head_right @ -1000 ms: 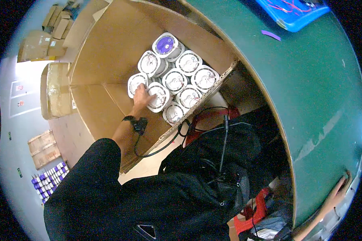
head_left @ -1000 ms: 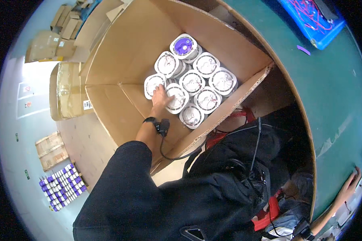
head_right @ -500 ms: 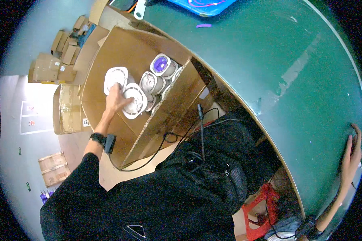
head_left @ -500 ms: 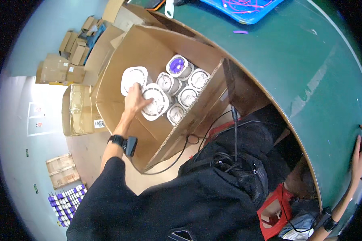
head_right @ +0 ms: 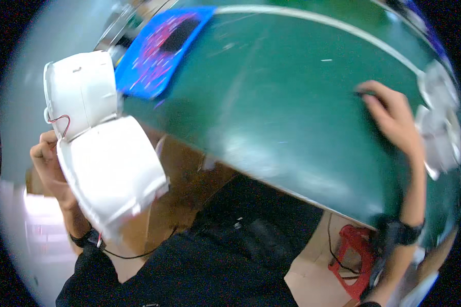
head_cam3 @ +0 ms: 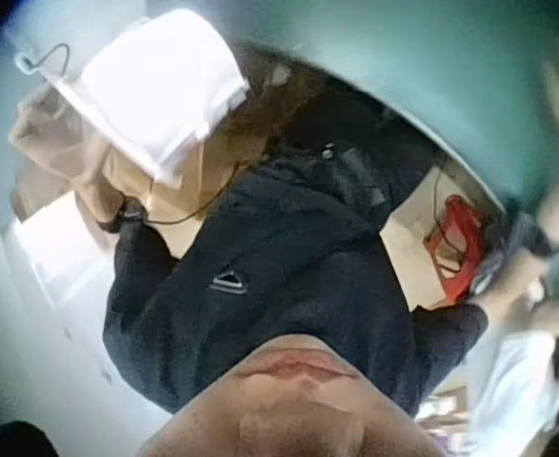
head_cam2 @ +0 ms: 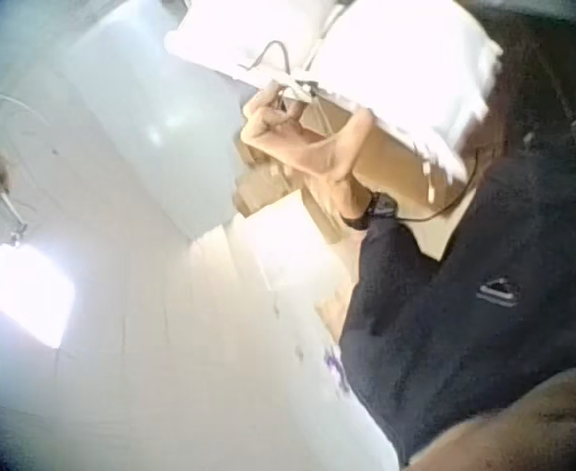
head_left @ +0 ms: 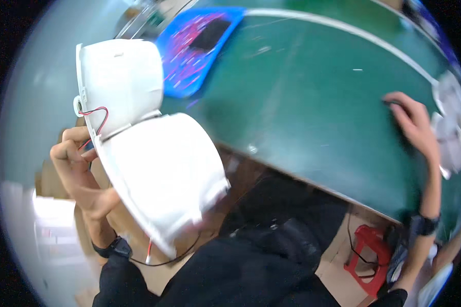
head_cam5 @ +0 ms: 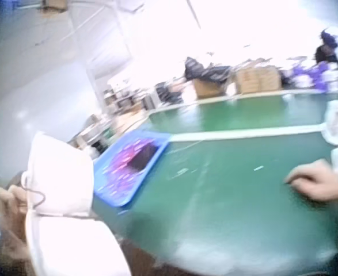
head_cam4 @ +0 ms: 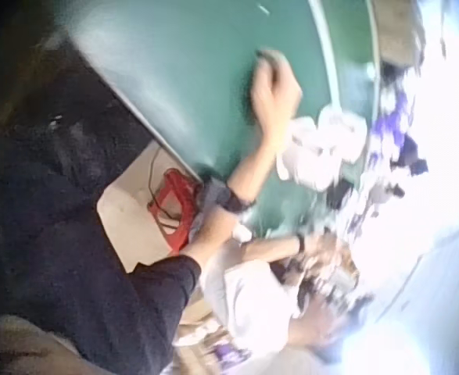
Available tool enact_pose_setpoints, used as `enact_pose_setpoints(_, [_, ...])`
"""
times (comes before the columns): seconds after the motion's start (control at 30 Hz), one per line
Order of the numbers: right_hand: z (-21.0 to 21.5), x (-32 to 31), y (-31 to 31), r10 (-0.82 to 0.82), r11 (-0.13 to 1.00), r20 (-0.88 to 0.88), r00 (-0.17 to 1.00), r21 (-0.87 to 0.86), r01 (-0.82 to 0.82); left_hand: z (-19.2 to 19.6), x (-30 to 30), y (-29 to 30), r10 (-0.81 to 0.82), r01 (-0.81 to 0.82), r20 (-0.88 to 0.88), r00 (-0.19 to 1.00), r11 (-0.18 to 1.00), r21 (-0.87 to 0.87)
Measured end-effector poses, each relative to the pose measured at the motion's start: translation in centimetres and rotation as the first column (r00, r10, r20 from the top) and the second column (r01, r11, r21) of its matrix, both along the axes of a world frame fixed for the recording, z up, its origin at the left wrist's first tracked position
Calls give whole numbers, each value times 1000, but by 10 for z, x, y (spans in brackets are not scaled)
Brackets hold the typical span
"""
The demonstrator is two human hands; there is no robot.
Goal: The person assembles white plastic fan units by hand at a green workbench. They pick up fan housings and motors from a cardboard box, fit the components together, and spin the blades to check for smooth operation. The person handles the units one at a time, inspecting them before placing them back on the table.
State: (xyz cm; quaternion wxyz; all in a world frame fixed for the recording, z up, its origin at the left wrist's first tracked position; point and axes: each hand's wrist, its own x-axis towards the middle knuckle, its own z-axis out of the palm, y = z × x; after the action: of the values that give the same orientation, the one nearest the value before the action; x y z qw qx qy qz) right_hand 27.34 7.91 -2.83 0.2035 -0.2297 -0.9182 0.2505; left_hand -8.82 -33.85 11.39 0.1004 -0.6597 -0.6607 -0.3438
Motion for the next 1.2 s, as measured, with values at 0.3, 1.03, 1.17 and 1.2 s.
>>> enact_pose_setpoints(0.3, [21,33,16,-124,934,-100,987,-347,82,12,91,284,-380,281,-263,887,896,-344])
enact_pose_setpoints(1.03, [19,27,15,-180,841,-59,982,-526,123,-52,104,250,-637,666,-409,654,741,-89])
enact_pose_setpoints(1.17, [19,30,19,-260,779,-65,963,-604,170,-30,105,268,-561,563,47,827,822,-83])
enact_pose_setpoints(1.2, [19,28,20,-284,790,-82,955,-584,185,-20,100,282,-473,542,328,818,824,-165])
